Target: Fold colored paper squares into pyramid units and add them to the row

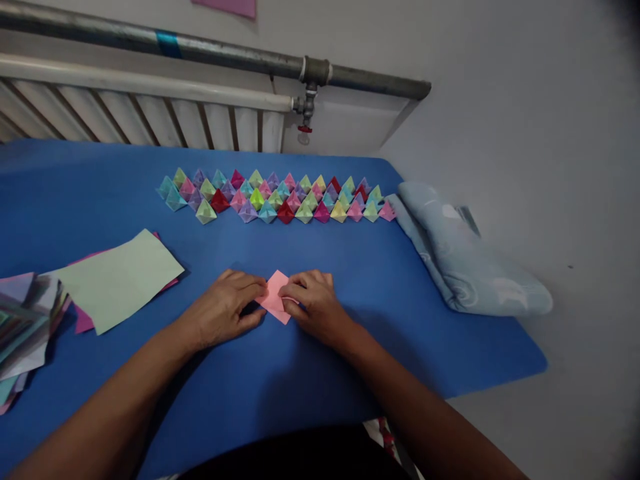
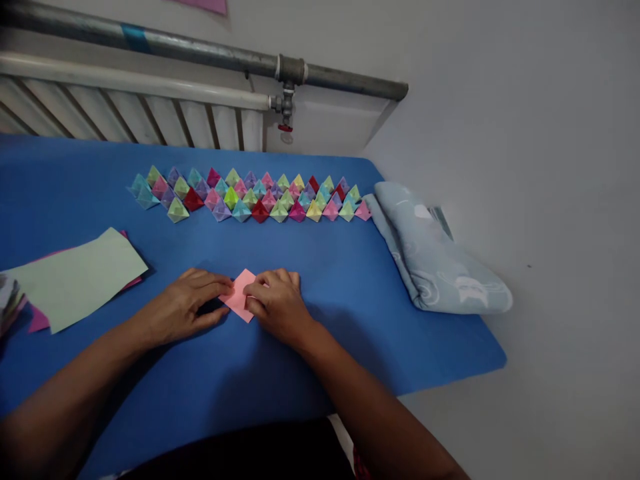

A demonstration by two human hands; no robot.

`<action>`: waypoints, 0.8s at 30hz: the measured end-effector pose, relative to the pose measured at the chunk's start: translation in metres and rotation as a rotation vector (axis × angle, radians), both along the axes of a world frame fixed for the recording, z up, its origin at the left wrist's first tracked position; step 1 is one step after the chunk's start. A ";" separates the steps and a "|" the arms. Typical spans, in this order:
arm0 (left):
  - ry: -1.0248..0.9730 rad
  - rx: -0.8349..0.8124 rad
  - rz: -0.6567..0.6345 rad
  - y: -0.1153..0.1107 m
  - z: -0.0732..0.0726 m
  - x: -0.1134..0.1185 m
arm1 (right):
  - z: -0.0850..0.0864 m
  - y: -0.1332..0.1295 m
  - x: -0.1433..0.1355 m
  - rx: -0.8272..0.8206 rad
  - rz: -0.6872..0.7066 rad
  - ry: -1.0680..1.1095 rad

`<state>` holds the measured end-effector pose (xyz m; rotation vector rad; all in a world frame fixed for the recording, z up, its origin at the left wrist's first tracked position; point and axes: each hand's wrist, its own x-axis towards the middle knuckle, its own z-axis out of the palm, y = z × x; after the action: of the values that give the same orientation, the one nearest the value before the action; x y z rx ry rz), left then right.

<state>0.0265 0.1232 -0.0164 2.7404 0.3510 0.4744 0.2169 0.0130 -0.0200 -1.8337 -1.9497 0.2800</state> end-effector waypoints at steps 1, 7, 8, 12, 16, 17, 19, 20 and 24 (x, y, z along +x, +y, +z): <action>-0.001 0.003 0.001 0.000 -0.001 0.000 | 0.000 0.000 0.000 0.003 -0.001 0.001; -0.037 0.080 0.001 0.000 -0.005 0.001 | -0.001 0.000 -0.003 0.018 -0.031 0.000; -0.046 0.086 0.002 0.000 -0.006 0.001 | -0.001 0.000 -0.003 0.016 -0.034 0.001; -0.052 0.105 0.006 -0.001 -0.007 0.001 | -0.001 0.001 -0.004 0.005 -0.042 0.006; -0.050 0.118 0.029 -0.002 -0.008 0.000 | -0.002 0.001 -0.005 0.000 -0.072 0.028; -0.052 0.116 0.037 -0.002 -0.008 0.000 | -0.002 0.001 -0.005 -0.003 -0.080 0.038; -0.059 0.104 0.055 -0.003 -0.008 0.001 | -0.002 0.002 -0.006 -0.013 -0.097 0.056; -0.063 0.096 0.064 -0.003 -0.008 0.001 | -0.002 0.002 -0.007 -0.019 -0.108 0.064; -0.051 0.042 0.096 -0.005 -0.008 0.002 | -0.001 0.004 -0.008 -0.036 -0.136 0.097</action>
<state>0.0283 0.1183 -0.0249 2.7553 0.4666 0.5823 0.2084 0.0166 -0.0210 -1.9285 -1.7564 0.3555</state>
